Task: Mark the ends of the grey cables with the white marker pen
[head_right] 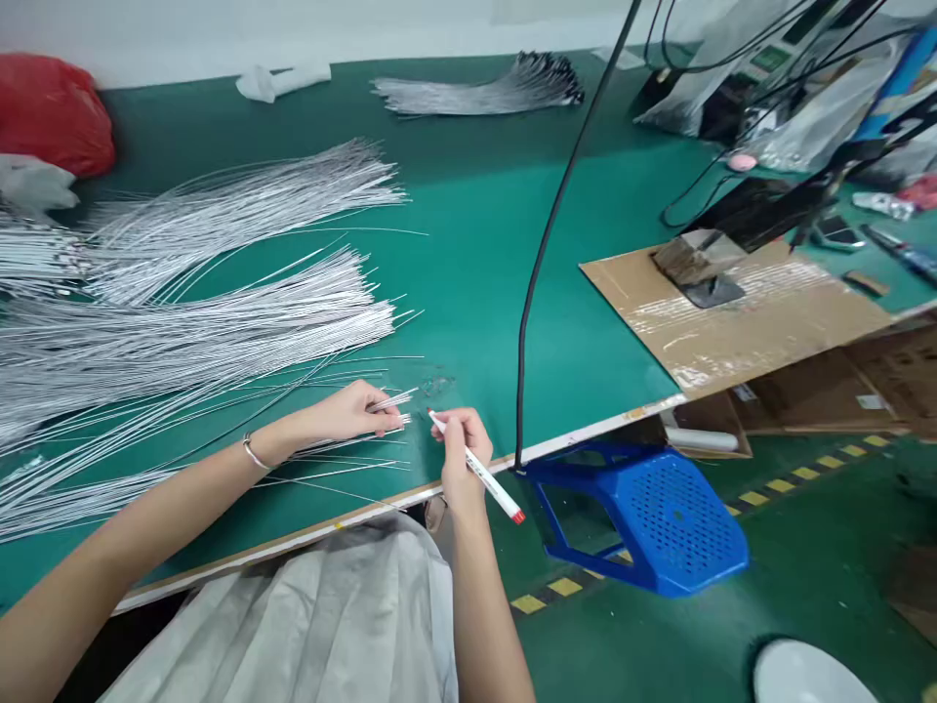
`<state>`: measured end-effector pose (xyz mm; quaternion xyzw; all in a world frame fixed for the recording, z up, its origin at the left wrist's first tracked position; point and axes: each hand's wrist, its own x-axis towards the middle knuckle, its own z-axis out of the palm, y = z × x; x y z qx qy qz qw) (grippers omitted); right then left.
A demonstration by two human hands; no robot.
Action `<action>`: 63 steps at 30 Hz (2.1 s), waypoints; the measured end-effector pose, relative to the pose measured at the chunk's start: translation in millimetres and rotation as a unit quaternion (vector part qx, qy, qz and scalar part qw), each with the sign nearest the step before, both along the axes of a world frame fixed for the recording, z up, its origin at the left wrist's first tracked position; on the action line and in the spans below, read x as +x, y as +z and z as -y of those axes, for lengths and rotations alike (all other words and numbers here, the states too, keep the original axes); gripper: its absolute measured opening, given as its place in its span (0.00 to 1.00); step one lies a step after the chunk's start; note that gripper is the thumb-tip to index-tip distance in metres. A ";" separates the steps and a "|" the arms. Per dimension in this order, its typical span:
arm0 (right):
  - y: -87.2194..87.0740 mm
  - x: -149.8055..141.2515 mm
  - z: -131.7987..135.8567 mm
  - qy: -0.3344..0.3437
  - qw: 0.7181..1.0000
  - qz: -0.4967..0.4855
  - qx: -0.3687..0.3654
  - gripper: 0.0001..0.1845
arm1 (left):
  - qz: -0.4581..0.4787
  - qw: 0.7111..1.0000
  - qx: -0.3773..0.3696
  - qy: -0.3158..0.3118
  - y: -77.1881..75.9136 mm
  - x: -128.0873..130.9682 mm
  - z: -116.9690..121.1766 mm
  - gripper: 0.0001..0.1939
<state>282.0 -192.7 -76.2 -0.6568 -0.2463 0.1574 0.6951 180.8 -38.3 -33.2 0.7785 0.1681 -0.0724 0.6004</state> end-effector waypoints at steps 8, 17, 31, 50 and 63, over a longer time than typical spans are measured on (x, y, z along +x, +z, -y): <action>3.4 -5.5 -2.6 -0.015 0.991 0.018 -0.128 0.14 | -0.032 0.999 0.029 0.002 -11.6 1.7 1.3 0.15; 3.2 -5.1 -3.0 -0.026 0.979 0.109 -0.168 0.16 | -0.059 0.997 0.047 -0.001 -17.5 3.9 1.6 0.14; -1.1 -4.6 0.2 -0.019 0.975 0.135 -0.176 0.15 | -0.063 0.997 0.040 -0.011 -14.7 4.7 0.8 0.12; -5.1 -3.8 2.5 -0.009 0.970 0.147 -0.192 0.17 | -0.066 0.996 0.053 -0.011 -16.9 4.5 1.1 0.14; -4.7 -3.1 4.7 -0.019 0.975 0.132 -0.180 0.17 | -0.054 0.998 0.042 -0.005 -15.6 3.9 1.7 0.14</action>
